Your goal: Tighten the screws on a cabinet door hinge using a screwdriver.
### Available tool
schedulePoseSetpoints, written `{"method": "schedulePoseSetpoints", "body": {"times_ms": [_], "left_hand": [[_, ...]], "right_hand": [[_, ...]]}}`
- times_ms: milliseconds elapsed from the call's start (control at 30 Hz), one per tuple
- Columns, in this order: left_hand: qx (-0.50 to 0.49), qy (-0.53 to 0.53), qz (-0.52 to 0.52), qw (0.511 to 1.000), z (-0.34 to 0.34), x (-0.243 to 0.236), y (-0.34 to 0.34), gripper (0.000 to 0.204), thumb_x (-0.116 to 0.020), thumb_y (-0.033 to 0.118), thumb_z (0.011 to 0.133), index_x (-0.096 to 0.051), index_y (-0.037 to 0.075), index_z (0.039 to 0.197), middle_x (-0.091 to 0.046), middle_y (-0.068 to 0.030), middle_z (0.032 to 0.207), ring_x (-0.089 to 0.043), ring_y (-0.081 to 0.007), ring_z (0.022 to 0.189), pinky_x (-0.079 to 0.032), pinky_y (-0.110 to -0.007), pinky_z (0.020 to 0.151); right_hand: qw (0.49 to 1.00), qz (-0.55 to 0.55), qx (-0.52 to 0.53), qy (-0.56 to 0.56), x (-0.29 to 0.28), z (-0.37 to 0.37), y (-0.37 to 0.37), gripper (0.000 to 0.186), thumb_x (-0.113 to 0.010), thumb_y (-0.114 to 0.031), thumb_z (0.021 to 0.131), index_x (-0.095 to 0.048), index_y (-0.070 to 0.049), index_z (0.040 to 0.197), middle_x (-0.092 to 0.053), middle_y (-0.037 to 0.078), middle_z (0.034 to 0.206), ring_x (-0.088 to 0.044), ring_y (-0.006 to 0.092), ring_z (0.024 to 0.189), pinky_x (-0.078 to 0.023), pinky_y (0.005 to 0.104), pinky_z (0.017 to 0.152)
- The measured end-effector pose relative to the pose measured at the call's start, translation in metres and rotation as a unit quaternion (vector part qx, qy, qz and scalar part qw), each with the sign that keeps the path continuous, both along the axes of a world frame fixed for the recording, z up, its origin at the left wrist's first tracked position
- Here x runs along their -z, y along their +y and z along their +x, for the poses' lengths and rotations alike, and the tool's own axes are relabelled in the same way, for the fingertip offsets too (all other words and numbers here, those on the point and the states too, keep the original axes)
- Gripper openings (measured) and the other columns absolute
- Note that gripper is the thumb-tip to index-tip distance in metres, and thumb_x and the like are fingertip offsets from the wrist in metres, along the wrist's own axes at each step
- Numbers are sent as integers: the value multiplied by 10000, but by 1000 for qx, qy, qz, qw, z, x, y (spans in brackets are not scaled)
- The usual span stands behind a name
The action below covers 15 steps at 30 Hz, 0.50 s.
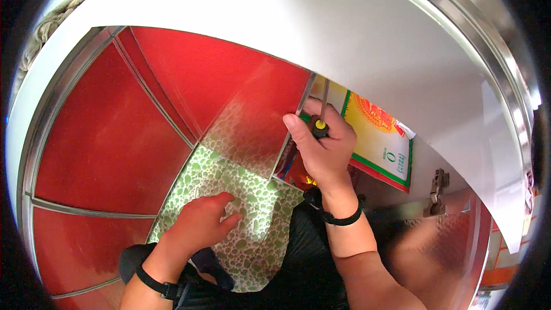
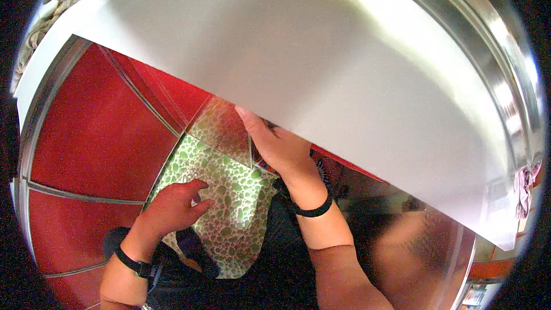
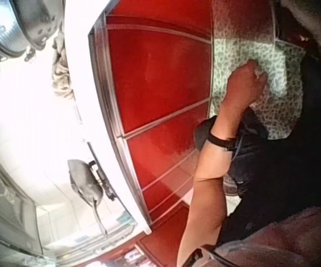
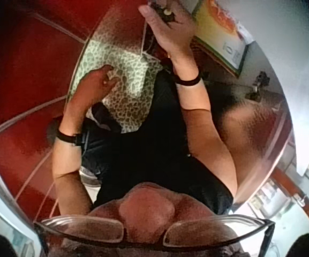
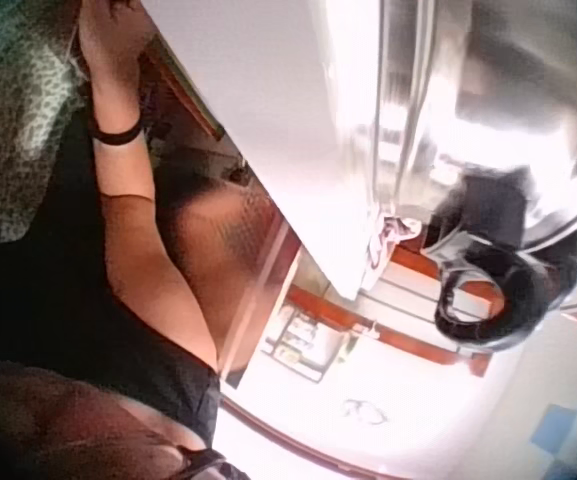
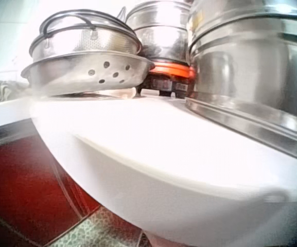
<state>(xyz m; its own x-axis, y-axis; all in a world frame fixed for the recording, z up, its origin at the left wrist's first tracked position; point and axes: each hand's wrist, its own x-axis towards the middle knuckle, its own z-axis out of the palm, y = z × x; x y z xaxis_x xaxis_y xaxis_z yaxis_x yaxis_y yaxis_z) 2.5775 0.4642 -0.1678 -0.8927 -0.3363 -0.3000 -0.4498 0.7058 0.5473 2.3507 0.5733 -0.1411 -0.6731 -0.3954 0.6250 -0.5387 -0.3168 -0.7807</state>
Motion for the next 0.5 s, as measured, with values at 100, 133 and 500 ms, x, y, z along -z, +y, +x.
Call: {"method": "schedulePoseSetpoints", "body": {"times_ms": [100, 133, 500], "left_hand": [[3, 15, 0, 1000, 0, 2, 0, 347, -682, 336, 911, -648, 48, 1102, -709, -198, 889, -683, -398, 886, -538, -490, 780], [5, 25, 2, 1000, 0, 3, 0, 343, -682, 332, 912, -651, 49, 1104, -709, -196, 888, -685, -395, 881, -539, -485, 776], [14, 35, -13, 999, -5, 10, -3, 365, -673, 300, 934, -657, 48, 1198, -731, -177, 892, -704, -382, 854, -555, -467, 771]], "right_hand": [[998, 42, 1, 52, -8, 1, 5, 230, -810, -108, 879, -719, 12, 1053, -701, -9, 907, -590, 65, 802, -488, 232, 735], [998, 51, 2, 33, -9, 1, 5, 225, -814, -111, 875, -719, 12, 1037, -697, -9, 899, -588, 64, 800, -486, 232, 733], [998, 64, 10, -16, 1, -4, 6, 243, -835, -162, 857, -708, -6, 994, -672, -4, 812, -566, 50, 602, -466, 206, 525]]}}
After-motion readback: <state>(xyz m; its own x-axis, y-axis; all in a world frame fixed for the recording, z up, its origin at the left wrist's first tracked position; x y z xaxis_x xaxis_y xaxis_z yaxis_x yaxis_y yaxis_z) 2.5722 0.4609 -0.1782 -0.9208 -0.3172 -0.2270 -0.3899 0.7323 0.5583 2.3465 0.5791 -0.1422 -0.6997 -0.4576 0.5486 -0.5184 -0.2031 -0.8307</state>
